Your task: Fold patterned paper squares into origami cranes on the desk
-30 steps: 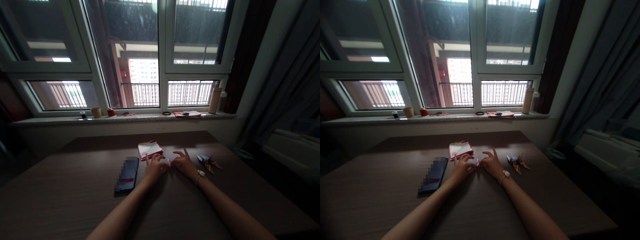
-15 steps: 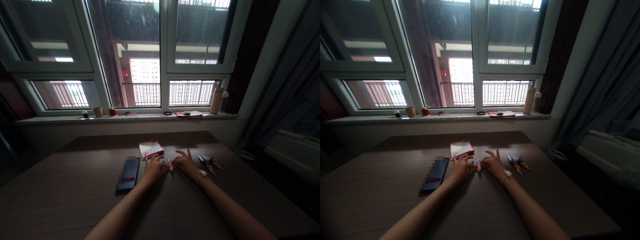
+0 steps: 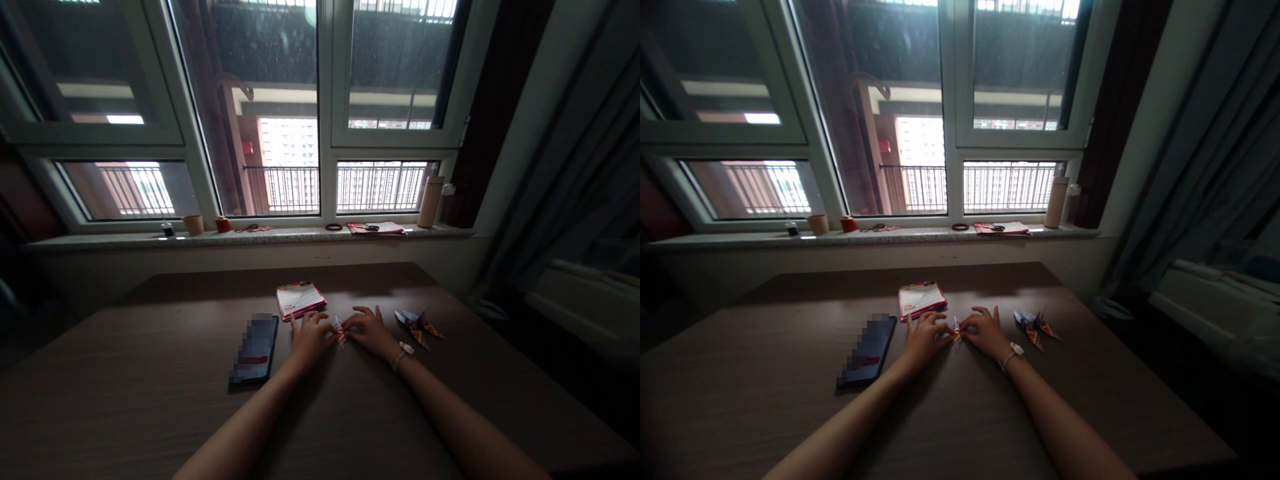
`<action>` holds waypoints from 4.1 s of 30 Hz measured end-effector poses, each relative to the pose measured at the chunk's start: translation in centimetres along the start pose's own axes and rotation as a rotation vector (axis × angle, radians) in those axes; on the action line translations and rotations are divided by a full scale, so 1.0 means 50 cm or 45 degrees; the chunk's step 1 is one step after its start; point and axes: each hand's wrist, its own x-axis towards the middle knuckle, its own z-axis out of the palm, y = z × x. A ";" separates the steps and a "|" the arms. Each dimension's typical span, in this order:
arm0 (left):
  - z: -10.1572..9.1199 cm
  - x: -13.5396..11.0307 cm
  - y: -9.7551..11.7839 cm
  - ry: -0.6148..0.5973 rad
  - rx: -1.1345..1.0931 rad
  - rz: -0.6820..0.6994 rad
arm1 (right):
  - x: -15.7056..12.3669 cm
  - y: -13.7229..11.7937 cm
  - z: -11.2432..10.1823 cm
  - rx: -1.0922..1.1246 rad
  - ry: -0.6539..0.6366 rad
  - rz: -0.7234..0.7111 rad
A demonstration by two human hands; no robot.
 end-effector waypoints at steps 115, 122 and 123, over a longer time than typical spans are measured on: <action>0.002 -0.018 0.002 0.005 -0.076 -0.127 | 0.002 -0.001 0.018 0.348 0.220 0.296; -0.003 -0.018 0.007 -0.009 -0.080 -0.151 | 0.000 -0.009 -0.002 0.116 0.417 0.230; -0.004 -0.018 0.008 -0.010 -0.077 -0.155 | -0.002 -0.011 -0.006 0.031 0.427 0.229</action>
